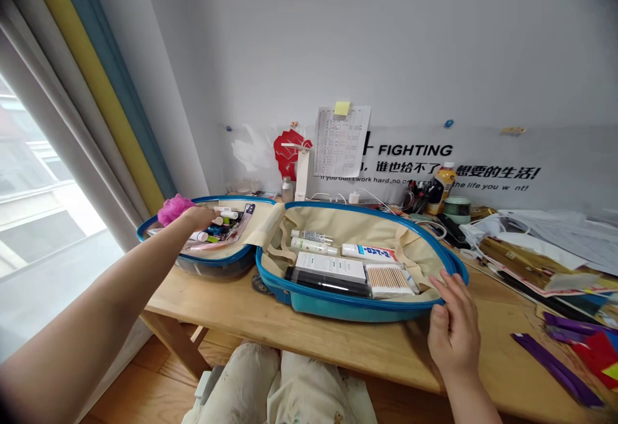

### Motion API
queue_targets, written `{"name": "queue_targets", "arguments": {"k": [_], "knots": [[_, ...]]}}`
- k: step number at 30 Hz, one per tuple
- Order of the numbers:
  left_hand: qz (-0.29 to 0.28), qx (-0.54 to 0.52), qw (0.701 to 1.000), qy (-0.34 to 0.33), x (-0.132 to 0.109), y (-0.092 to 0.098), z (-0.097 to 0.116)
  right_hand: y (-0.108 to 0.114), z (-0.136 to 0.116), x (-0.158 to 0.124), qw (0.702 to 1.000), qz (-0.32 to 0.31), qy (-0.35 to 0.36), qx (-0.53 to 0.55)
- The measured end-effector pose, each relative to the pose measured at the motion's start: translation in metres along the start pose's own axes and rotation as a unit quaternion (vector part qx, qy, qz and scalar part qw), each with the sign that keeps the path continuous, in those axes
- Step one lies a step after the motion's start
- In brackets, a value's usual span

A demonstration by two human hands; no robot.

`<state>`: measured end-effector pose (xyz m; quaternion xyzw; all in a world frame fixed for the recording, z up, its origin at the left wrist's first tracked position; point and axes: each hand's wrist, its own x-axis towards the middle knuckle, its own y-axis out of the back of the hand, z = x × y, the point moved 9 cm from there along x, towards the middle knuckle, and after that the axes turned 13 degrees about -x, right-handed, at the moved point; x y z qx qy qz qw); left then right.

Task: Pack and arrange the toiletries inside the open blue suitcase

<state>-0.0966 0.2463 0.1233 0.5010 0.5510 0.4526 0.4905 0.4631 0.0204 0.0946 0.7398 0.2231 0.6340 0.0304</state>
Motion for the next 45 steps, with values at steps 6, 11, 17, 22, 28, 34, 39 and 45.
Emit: {"name": "queue_targets", "arguments": {"k": [6, 11, 17, 22, 28, 34, 39, 45], "knots": [[0.063, -0.022, 0.997, -0.035, -0.015, 0.027, 0.013, 0.000, 0.000, 0.000, 1.000, 0.000, 0.009, -0.003], [0.126, -0.049, 0.984, -0.114, -0.023, 0.074, 0.075, 0.000, 0.001, -0.001, 1.000, -0.006, 0.001, -0.003], [0.089, -0.092, 0.939, -0.320, -0.041, 0.092, 0.224, -0.002, 0.004, 0.000, 0.999, -0.014, -0.031, 0.002], [0.003, -0.073, 0.939, -0.335, -0.025, 0.060, 0.297, -0.001, 0.002, -0.001, 1.000, -0.019, -0.012, 0.007], [-0.027, -0.065, 0.949, -0.308, 0.004, 0.031, 0.317, 0.000, -0.002, -0.002, 1.000, -0.019, 0.006, 0.010], [-0.031, -0.080, 0.950, -0.300, 0.010, 0.018, 0.318, 0.001, -0.004, 0.000, 1.000, -0.016, 0.010, 0.010], [-0.033, -0.091, 0.950, -0.298, 0.012, 0.018, 0.318, 0.000, 0.001, -0.001, 1.000, -0.020, 0.000, -0.007], [-0.021, -0.087, 0.954, -0.288, 0.016, 0.018, 0.315, 0.000, -0.001, -0.002, 1.000, -0.007, 0.022, -0.003]]}}
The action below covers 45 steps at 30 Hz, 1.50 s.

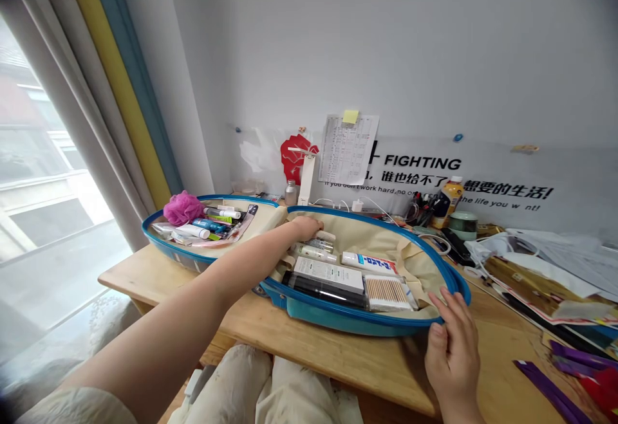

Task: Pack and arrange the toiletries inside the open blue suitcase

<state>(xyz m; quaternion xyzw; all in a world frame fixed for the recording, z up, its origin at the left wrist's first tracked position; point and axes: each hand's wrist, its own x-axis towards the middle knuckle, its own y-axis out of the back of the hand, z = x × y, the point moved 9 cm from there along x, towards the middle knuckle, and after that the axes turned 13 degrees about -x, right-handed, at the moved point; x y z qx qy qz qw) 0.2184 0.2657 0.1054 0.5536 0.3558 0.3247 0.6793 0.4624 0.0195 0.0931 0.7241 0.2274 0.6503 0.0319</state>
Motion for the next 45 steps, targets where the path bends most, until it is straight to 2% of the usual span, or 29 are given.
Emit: {"name": "queue_targets", "arguments": {"k": [6, 9, 13, 15, 17, 20, 23, 25, 27, 29, 31, 34, 40, 45], "knots": [[0.043, 0.015, 0.998, 0.043, 0.001, 0.009, -0.013, 0.002, -0.003, 0.002, 1.000, 0.012, 0.006, 0.012], [0.039, 0.006, 0.997, 0.069, 0.000, 0.008, -0.020, 0.002, -0.003, 0.002, 1.000, 0.011, 0.006, 0.016], [0.027, -0.019, 0.996, 0.088, -0.005, 0.005, -0.019, 0.003, -0.005, 0.003, 1.000, 0.017, 0.016, 0.015], [0.046, -0.033, 0.994, 0.091, -0.008, 0.014, -0.017, 0.004, -0.006, 0.003, 0.999, 0.021, 0.022, 0.017], [0.089, -0.046, 0.990, 0.096, -0.014, 0.034, -0.021, 0.004, -0.007, 0.004, 0.999, 0.023, 0.026, 0.020], [0.176, -0.053, 0.974, 0.133, -0.036, 0.071, -0.052, 0.004, -0.007, 0.004, 0.999, 0.022, 0.030, 0.016], [0.220, -0.047, 0.952, 0.208, -0.073, 0.092, -0.112, 0.003, -0.005, 0.003, 0.999, 0.022, 0.028, 0.013], [0.208, -0.040, 0.944, 0.255, -0.101, 0.088, -0.156, 0.003, -0.005, 0.002, 0.999, 0.022, 0.024, 0.013], [0.171, -0.031, 0.944, 0.281, -0.124, 0.074, -0.192, 0.002, -0.004, 0.001, 1.000, 0.020, 0.018, 0.011], [0.132, -0.022, 0.948, 0.291, -0.140, 0.057, -0.217, 0.001, -0.003, 0.001, 1.000, 0.018, 0.010, 0.007], [0.101, -0.013, 0.951, 0.291, -0.149, 0.043, -0.233, 0.001, -0.001, 0.001, 1.000, 0.012, 0.001, 0.000], [0.071, -0.002, 0.954, 0.290, -0.152, 0.031, -0.242, -0.001, 0.001, 0.001, 1.000, -0.001, -0.009, -0.004], [0.034, 0.006, 0.960, 0.279, -0.151, 0.026, -0.242, 0.000, 0.003, 0.000, 0.999, -0.001, -0.034, 0.001], [0.038, 0.005, 0.961, 0.275, -0.158, 0.024, -0.238, -0.001, 0.001, 0.001, 1.000, -0.004, -0.030, 0.000]]}}
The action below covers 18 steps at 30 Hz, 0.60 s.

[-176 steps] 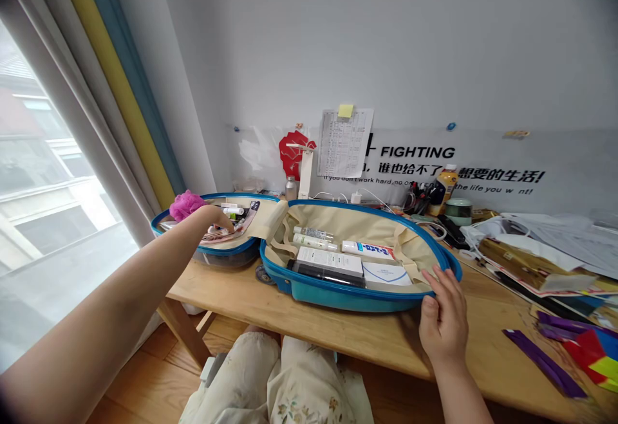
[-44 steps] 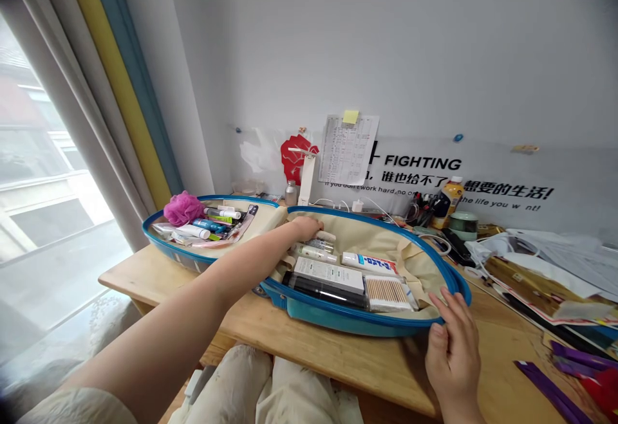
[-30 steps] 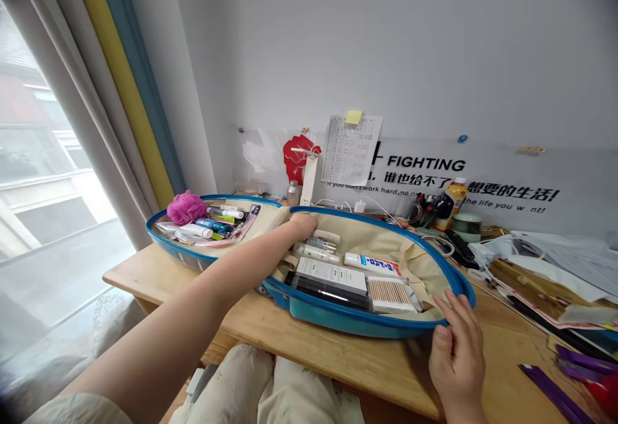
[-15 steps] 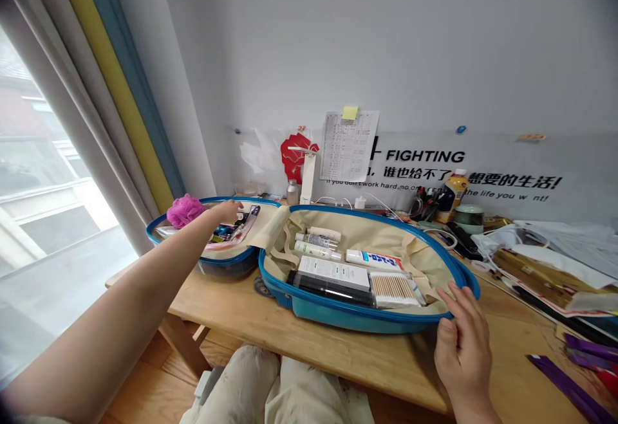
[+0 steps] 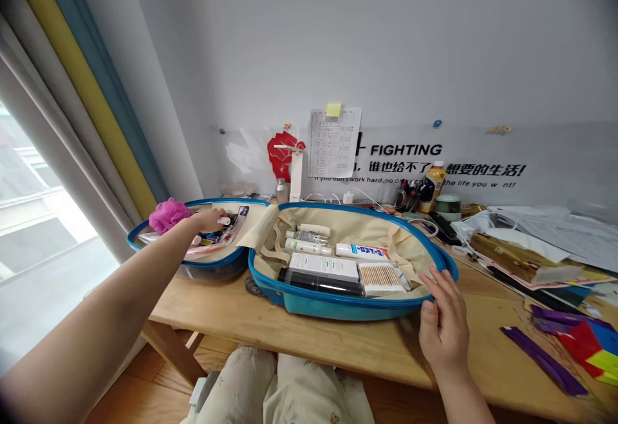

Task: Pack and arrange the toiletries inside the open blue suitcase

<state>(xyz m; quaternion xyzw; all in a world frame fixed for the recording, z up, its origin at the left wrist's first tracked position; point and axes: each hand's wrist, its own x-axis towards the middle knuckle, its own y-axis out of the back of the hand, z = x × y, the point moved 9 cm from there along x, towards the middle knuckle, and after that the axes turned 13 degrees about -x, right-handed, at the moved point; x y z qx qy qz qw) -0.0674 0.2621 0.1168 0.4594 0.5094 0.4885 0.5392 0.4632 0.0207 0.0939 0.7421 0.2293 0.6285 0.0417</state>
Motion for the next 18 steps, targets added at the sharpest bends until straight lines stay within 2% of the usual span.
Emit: {"name": "queue_targets", "arguments": {"k": [5, 7, 9, 12, 14, 16, 18], "knots": [[0.038, -0.014, 0.999, 0.001, -0.009, 0.008, 0.004, 0.000, 0.001, 0.000, 1.000, 0.003, -0.004, -0.004], [0.066, -0.021, 0.998, -0.006, -0.013, 0.022, 0.012, 0.000, 0.000, 0.000, 1.000, 0.007, 0.001, -0.001], [0.096, -0.030, 0.994, -0.033, -0.017, 0.041, 0.031, 0.001, -0.003, 0.000, 1.000, 0.013, 0.013, 0.003], [0.116, -0.041, 0.986, -0.114, -0.024, 0.063, 0.085, 0.002, -0.004, 0.001, 1.000, 0.016, 0.021, -0.001], [0.094, -0.049, 0.977, -0.187, -0.031, 0.064, 0.134, 0.001, -0.002, 0.001, 1.000, 0.014, 0.014, -0.003], [0.029, -0.056, 0.957, -0.285, -0.043, 0.049, 0.188, 0.002, -0.001, 0.002, 1.000, 0.013, 0.008, -0.003], [-0.042, -0.054, 0.939, -0.337, -0.054, 0.026, 0.228, 0.002, -0.001, 0.002, 1.000, 0.011, 0.005, -0.005]]}}
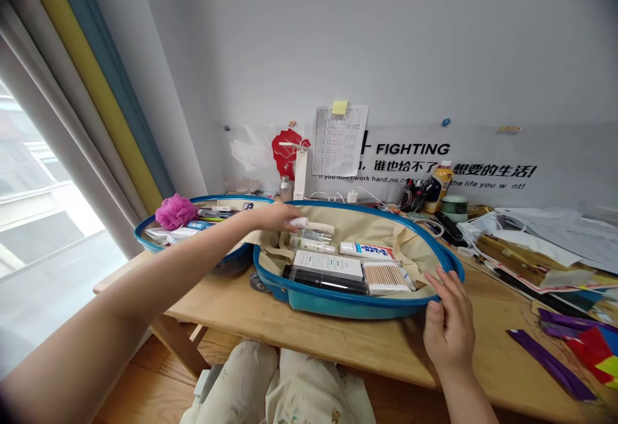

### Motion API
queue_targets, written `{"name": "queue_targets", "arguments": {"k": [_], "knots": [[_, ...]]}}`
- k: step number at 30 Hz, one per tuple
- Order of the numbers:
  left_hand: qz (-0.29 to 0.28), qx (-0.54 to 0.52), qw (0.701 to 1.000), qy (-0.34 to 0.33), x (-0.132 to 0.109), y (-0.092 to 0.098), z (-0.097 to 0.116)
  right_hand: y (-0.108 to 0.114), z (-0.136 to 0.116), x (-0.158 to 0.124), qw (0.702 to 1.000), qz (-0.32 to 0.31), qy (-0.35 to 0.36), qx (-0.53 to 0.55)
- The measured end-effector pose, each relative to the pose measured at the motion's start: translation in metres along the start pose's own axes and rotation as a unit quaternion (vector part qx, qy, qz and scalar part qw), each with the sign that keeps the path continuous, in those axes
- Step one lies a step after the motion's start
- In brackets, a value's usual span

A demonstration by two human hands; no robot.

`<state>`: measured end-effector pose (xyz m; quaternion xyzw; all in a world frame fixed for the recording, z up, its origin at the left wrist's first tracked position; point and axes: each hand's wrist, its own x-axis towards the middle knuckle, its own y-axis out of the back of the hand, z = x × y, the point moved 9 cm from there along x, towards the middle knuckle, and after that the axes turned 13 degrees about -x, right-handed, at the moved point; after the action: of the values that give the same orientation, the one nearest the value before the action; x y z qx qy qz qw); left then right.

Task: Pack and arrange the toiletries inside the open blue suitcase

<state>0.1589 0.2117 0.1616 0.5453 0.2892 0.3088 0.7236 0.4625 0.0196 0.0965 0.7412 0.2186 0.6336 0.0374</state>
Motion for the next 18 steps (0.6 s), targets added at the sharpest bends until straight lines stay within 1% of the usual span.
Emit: {"name": "queue_targets", "arguments": {"k": [1, 2, 4, 6, 12, 18], "knots": [[-0.026, -0.006, 1.000, -0.008, 0.007, -0.012, 0.011, 0.000, -0.001, 0.000, 1.000, -0.001, 0.001, -0.001], [-0.041, -0.010, 0.999, -0.002, 0.012, -0.022, 0.017, 0.001, -0.002, 0.000, 1.000, -0.001, 0.004, -0.002], [-0.056, -0.011, 0.998, 0.017, 0.019, -0.037, 0.021, 0.001, -0.003, 0.000, 1.000, -0.002, 0.010, 0.000], [-0.067, -0.012, 0.997, 0.031, 0.024, -0.046, 0.018, 0.001, -0.003, 0.000, 1.000, -0.003, 0.011, 0.004], [-0.097, -0.013, 0.994, 0.041, 0.029, -0.062, 0.008, 0.000, -0.001, 0.000, 1.000, 0.005, 0.008, 0.008], [-0.089, -0.008, 0.995, 0.033, 0.032, -0.069, 0.007, 0.000, 0.000, 0.000, 1.000, 0.004, 0.008, 0.002]]}}
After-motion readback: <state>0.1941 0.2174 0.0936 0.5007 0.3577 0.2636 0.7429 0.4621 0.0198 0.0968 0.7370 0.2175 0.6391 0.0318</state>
